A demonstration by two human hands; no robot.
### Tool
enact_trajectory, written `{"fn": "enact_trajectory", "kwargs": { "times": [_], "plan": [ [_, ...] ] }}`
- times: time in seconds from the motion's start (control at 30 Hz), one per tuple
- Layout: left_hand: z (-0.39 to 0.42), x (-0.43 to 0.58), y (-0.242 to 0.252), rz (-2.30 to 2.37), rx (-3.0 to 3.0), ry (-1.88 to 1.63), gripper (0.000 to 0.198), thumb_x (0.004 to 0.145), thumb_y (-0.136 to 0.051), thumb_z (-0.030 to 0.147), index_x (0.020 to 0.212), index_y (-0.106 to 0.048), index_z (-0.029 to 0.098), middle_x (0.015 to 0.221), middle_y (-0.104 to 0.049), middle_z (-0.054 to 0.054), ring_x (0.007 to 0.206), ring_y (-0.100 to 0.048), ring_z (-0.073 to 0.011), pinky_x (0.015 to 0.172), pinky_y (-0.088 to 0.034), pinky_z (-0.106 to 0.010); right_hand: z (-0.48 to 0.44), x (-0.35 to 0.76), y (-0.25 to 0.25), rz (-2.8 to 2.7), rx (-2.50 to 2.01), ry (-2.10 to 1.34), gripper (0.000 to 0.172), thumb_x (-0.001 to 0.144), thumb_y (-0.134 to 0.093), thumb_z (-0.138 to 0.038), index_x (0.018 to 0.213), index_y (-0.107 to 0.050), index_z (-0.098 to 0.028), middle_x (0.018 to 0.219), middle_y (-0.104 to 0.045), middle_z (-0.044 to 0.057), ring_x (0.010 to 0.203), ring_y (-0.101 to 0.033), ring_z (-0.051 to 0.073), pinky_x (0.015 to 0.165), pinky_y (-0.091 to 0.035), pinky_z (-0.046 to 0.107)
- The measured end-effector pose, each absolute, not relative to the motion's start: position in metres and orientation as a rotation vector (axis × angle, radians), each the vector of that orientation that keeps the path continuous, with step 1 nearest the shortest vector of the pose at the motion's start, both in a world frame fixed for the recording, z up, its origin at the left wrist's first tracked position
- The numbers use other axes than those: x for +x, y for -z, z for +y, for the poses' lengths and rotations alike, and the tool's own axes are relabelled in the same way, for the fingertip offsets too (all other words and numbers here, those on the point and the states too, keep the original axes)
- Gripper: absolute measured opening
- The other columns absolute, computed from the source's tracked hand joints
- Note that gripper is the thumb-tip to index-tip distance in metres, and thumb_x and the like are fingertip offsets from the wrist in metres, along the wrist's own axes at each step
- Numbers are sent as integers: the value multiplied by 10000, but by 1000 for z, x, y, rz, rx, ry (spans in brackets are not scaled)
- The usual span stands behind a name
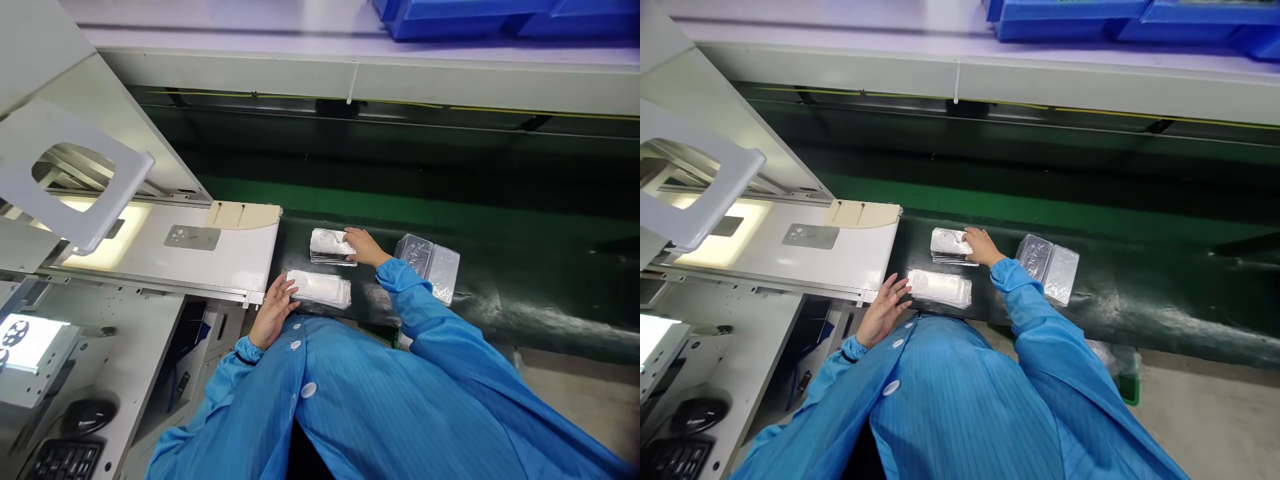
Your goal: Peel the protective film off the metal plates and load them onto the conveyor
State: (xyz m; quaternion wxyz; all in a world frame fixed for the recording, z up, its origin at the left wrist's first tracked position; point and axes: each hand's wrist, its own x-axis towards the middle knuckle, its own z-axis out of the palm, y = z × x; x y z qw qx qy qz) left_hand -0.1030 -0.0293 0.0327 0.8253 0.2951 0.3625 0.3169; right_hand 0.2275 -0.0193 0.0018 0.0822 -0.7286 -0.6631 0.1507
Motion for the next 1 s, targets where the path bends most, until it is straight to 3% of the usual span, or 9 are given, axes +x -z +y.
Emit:
{"fn": "enact_trajectory", "kwargs": {
  "times": [0.1, 0.23, 0.33, 0.4, 0.5, 0.67, 1.0],
  "plan": [
    [-32, -100, -30, 779, 614, -668, 482, 753, -688, 240, 1219, -565, 269, 1243, -590, -83, 1105, -565, -220, 850, -491, -330, -18, 229, 4, -2014, -2219, -474, 411, 705, -692, -224, 1092, -561, -181, 1329, -488, 139, 1237, -432, 316, 1050, -269, 553],
    [-34, -104, -12, 842, 618, -654, 422, 745, -698, 242, 1157, -606, 222, 1147, -644, -93, 1002, -616, -199, 829, -492, -309, -31, 201, 5, -1981, -2276, -424, 421, 814, -592, -230, 1218, -505, -147, 1419, -371, 165, 1319, -298, 333, 1087, -208, 540],
    [-34, -107, 12, 1002, 732, -544, 395, 725, -708, 239, 1111, -628, 208, 1137, -648, -87, 1014, -612, -193, 856, -487, -304, -49, 161, 16, -2026, -2274, -498, 405, 880, -525, -288, 1258, -489, -148, 1334, -451, 153, 1256, -375, 289, 1036, -324, 423],
    [-34, -106, 28, 1114, 797, -424, 406, 694, -721, 217, 1090, -633, 200, 1160, -639, -89, 1045, -599, -201, 892, -480, -327, -58, 135, 29, -2086, -2279, -601, 526, 808, -645, -350, 1267, -489, -146, 1254, -513, 148, 1175, -449, 287, 954, -399, 389],
    [-33, -104, 46, 1180, 817, -322, 432, 653, -736, 183, 1074, -637, 175, 1190, -623, -111, 1067, -588, -224, 928, -463, -377, -63, 113, 51, -2132, -2337, -680, 742, 643, -805, -361, 1258, -484, -99, 1240, -513, 185, 1152, -462, 324, 918, -416, 410],
    [-33, -105, 57, 1182, 832, -290, 435, 670, -718, 187, 1095, -627, 174, 1235, -599, -122, 1092, -581, -236, 934, -454, -393, -53, 115, 66, -2149, -2435, -705, 565, 733, -739, -368, 1187, -518, -116, 1218, -527, 136, 1140, -481, 279, 941, -394, 430],
    [-33, -109, 58, 1177, 843, -270, 435, 703, -687, 164, 1130, -605, 166, 1256, -586, -129, 1105, -575, -229, 936, -452, -385, -53, 115, 71, -2000, -2562, -721, 410, 846, -617, -426, 1139, -550, -148, 1188, -542, 98, 1087, -521, 239, 909, -441, 440]
  ]
}}
